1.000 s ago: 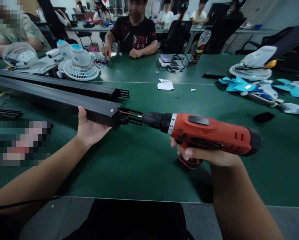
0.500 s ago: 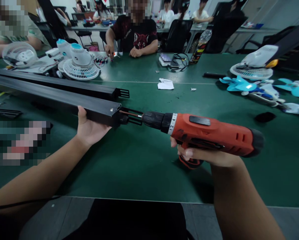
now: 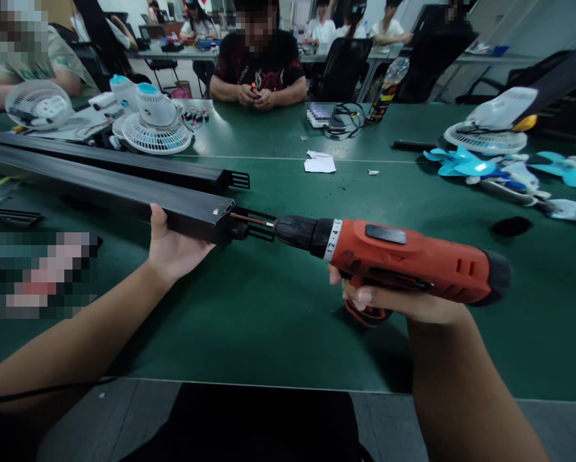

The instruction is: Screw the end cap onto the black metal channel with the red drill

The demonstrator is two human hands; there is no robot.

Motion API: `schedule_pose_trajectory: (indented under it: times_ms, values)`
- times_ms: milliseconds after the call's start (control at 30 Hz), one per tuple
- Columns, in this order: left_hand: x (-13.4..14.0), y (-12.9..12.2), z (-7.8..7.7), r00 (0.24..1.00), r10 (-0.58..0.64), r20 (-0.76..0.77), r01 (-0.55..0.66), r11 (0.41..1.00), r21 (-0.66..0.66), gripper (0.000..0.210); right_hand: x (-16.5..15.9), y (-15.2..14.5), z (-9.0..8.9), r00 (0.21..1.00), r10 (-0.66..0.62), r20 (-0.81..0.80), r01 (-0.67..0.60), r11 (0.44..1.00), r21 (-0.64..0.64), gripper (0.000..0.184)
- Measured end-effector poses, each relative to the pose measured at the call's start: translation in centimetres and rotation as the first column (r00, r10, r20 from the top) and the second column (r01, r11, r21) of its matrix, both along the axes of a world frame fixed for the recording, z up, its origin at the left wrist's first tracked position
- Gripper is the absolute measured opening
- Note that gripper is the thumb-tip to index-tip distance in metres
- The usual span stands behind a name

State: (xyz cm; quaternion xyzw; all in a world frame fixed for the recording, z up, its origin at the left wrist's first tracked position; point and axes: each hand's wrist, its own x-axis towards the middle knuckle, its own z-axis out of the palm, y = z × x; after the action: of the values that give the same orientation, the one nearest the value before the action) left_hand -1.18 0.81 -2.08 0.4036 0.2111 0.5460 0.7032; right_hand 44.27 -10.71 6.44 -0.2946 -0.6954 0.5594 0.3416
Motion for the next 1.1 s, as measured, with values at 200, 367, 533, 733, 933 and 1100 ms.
schedule_pose_trajectory:
  times_ms: [200,367,533,733,933,1100]
  values:
    - [0.03,-0.11,0.18,1.000,-0.023,0.015,0.023,1.000,-0.008,0.100,-0.07,-0.06,0.14,1.000,-0.012,0.005,0.011,1.000,0.021,0.028]
    - [0.14,-0.23,0.28,1.000,-0.007,0.009,0.007,1.000,-0.013,0.099,-0.07,0.04,0.27,1.000,0.001,-0.001,-0.001,0.999,0.051,0.025]
    - [0.40,-0.34,0.58,1.000,0.017,-0.009,-0.017,1.000,-0.011,0.108,-0.05,-0.02,0.14,0.999,-0.041,0.004,0.041,0.998,0.048,0.025]
    - [0.49,-0.33,0.52,1.000,0.018,0.005,-0.017,1.000,-0.016,0.104,-0.14,-0.13,0.24,0.999,-0.015,0.028,0.014,0.999,0.044,0.023]
    - [-0.14,0.03,0.02,0.999,-0.032,0.024,0.033,0.999,-0.011,0.103,-0.14,-0.29,0.57,0.999,-0.017,0.045,0.016,0.999,0.034,0.023]
    - [-0.04,-0.08,0.21,1.000,-0.021,0.015,0.021,1.000,-0.008,0.098,-0.30,-0.26,1.02,0.998,0.001,0.066,-0.004,0.999,0.048,0.021]
